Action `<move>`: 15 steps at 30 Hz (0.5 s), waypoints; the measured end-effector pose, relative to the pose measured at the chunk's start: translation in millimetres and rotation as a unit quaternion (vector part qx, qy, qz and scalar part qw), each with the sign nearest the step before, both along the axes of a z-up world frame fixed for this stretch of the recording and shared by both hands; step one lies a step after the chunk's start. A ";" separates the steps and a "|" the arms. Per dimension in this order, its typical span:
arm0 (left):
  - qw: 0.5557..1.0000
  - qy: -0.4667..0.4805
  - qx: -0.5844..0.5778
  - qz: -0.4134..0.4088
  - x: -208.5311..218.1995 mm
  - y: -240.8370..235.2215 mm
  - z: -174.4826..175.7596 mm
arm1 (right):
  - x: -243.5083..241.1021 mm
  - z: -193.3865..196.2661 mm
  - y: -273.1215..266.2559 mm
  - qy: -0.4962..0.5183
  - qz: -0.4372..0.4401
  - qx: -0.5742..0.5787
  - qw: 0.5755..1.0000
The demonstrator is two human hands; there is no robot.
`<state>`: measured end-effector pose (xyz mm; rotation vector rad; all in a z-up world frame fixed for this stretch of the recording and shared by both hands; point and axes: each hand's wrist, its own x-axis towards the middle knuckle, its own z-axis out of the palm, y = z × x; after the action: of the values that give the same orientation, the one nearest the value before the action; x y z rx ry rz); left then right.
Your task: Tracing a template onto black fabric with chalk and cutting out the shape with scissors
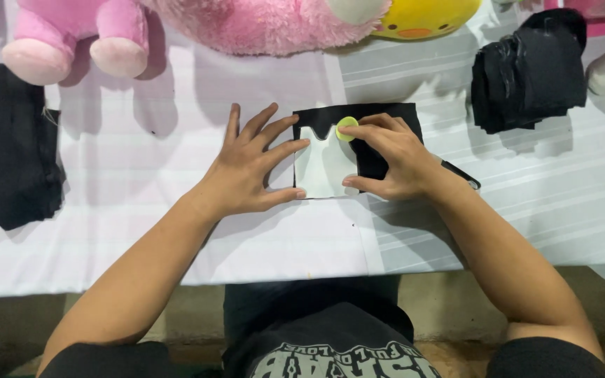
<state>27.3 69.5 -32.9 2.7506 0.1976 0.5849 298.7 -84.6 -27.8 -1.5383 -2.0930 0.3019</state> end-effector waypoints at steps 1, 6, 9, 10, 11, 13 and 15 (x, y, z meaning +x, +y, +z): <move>1.000 -0.002 -0.001 -0.003 0.4 -0.4 -0.1 | 0.1 0.7 -0.2 -0.002 -0.003 -0.001 1.000; 1.000 0.004 0.001 -0.004 -3.1 -1.1 -2.8 | 0.3 -1.0 -0.4 0.000 0.029 0.037 0.999; 0.998 0.031 -0.004 0.048 -3.4 -7.1 -7.1 | -3.5 -2.4 -1.9 0.039 -0.017 0.063 0.997; 0.998 0.031 -0.001 0.051 -5.2 -8.8 -5.3 | -4.7 -0.3 -4.9 0.040 -0.014 0.066 0.997; 0.998 0.046 -0.002 0.048 -5.8 -9.9 -3.5 | -4.6 3.2 -6.9 0.032 -0.032 0.058 0.997; 0.997 0.056 0.005 0.048 -8.1 -13.4 4.5 | -9.4 21.4 -10.3 0.018 -0.046 0.059 0.997; 0.993 0.072 0.072 0.052 -10.8 -15.6 17.8 | -20.2 50.4 -13.3 -0.005 -0.078 -0.017 0.997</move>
<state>16.5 53.9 -15.1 2.9401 0.3480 0.4416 278.5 -97.8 22.6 -1.7144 -1.9708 0.2744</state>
